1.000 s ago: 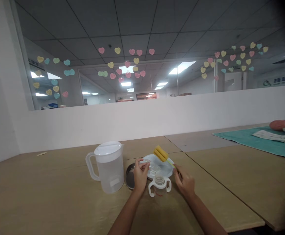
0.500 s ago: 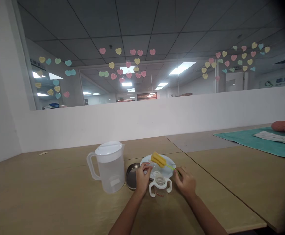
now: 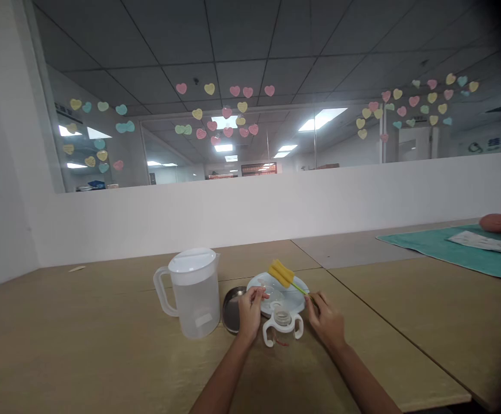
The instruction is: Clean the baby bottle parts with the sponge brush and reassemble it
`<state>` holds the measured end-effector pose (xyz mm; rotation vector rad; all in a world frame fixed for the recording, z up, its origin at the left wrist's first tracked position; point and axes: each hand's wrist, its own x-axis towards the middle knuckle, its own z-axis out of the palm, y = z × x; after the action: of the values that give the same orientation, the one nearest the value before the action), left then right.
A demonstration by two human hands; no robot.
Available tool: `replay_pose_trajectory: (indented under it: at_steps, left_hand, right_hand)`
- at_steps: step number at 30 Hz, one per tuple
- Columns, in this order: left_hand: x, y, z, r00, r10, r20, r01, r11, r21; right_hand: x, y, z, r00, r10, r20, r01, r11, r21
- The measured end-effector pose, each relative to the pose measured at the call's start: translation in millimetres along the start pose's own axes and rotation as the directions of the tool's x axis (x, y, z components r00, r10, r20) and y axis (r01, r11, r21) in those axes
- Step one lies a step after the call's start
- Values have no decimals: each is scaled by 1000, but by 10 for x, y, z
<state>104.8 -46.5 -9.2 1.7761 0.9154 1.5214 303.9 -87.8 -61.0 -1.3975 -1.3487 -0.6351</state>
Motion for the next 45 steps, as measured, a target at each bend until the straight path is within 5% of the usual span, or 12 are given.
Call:
replay_pose_trajectory:
  at_steps: [6, 23, 45]
  left_hand:
    - [-1, -16, 24, 999, -23, -37, 22, 999, -23]
    - [18, -65, 36, 998, -15, -54, 8, 992, -126]
    - [-4, -43, 39, 999, 28, 32, -25, 997, -72]
  right_hand:
    - [-1, -15, -10, 983, -166, -83, 171, 984, 57]
    - [6, 9, -4, 996, -65, -56, 60, 994, -86]
    - [21, 0, -39, 995, -89, -54, 89, 996, -11]
